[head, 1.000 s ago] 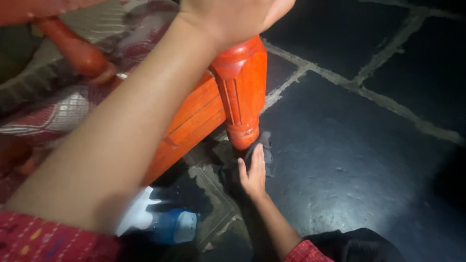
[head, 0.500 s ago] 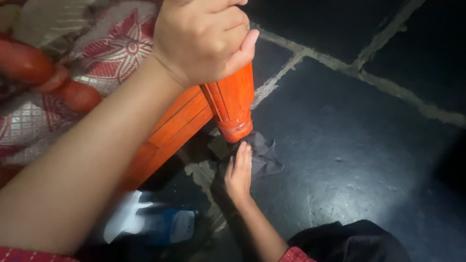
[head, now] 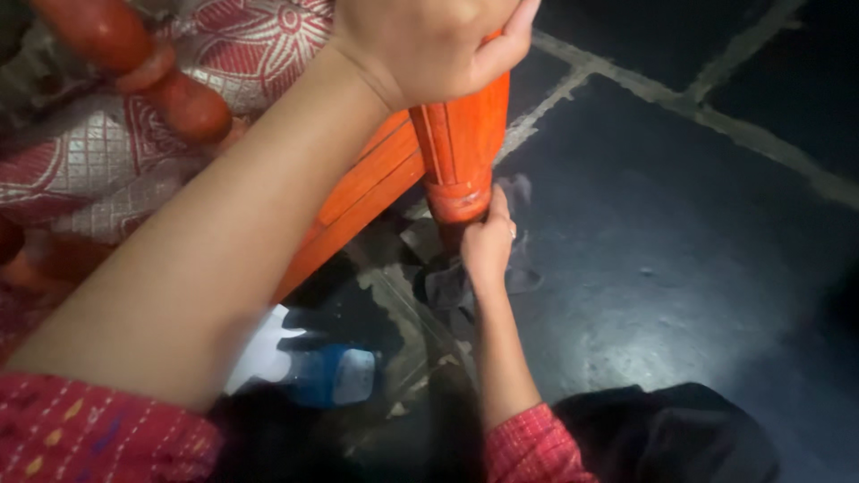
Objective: The person sits on the floor and wipes the legs and frame of a wooden bed with a dark cloth. They spray a cleaning solution onto the cloth and rub the wooden surfaces, focusing on the carved details of the bed legs and the side rails.
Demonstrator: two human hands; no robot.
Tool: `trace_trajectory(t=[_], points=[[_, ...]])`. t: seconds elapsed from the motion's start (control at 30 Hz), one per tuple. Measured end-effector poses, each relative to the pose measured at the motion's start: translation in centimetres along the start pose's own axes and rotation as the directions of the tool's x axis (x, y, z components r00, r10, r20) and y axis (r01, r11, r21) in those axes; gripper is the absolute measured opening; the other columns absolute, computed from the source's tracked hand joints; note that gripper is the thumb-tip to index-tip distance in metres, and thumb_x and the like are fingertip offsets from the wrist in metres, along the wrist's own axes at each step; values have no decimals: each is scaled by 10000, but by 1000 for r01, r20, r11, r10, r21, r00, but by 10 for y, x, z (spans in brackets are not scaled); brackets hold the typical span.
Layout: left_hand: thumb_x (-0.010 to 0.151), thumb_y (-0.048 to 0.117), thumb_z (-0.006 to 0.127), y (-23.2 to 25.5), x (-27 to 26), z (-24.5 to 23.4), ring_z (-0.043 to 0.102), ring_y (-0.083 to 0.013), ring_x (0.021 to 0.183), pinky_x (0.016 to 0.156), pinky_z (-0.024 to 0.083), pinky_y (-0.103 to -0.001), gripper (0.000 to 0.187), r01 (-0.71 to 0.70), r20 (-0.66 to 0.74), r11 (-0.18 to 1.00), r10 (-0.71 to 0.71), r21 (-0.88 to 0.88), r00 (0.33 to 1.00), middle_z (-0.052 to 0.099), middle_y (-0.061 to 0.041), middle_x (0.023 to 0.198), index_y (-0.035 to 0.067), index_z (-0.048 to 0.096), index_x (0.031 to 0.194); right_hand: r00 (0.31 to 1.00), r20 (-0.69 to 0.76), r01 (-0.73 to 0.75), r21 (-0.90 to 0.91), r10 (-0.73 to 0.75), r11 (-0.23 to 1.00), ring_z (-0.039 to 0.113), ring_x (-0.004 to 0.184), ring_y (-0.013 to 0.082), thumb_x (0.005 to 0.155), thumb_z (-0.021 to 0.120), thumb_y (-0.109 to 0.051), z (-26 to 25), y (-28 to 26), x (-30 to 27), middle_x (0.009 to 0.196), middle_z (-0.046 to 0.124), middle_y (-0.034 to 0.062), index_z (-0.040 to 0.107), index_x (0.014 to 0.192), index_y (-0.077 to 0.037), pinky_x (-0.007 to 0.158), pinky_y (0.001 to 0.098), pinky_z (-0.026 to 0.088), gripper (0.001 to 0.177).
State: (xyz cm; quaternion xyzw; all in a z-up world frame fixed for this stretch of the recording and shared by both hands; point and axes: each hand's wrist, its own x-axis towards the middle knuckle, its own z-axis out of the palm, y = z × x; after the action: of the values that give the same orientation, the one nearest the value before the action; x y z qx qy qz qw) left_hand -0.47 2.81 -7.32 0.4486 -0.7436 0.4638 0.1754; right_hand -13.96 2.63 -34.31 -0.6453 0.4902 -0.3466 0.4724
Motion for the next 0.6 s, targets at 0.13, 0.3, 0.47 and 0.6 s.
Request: trace_trajectory(t=[0.13,0.3,0.47,0.6], points=[[963,225,708,-2,17,-21,671,-153,829,714,513,-324,250,-76,-133,997,75,0,988,660,43,817,159,648,730,886,-115,448,-31,-448,893,456,1386,479,774,430,113,-4,15,-14,1493,462,357,359,1552,16,1153,470,353,787],[948,222,685,3,15,-19,650,-156,799,701,496,-312,219,-59,-108,998,60,21,992,651,40,814,167,645,740,876,-99,481,138,-472,866,581,1272,385,944,560,-36,-11,51,28,1353,622,264,600,1376,3,1106,404,426,436],[950,229,674,-1,14,-17,634,-157,761,679,484,-314,221,-51,-75,997,55,50,996,634,38,785,179,637,738,954,-225,232,140,-198,962,716,992,254,923,724,-172,-17,29,10,1050,754,148,765,1081,-18,924,325,534,224],[950,210,682,-2,10,-15,625,-158,768,682,482,-314,229,-40,-88,999,41,12,995,633,38,789,169,629,731,972,-231,122,301,-51,946,705,853,238,922,738,-152,-17,16,8,902,761,131,742,952,-3,838,315,557,152]])
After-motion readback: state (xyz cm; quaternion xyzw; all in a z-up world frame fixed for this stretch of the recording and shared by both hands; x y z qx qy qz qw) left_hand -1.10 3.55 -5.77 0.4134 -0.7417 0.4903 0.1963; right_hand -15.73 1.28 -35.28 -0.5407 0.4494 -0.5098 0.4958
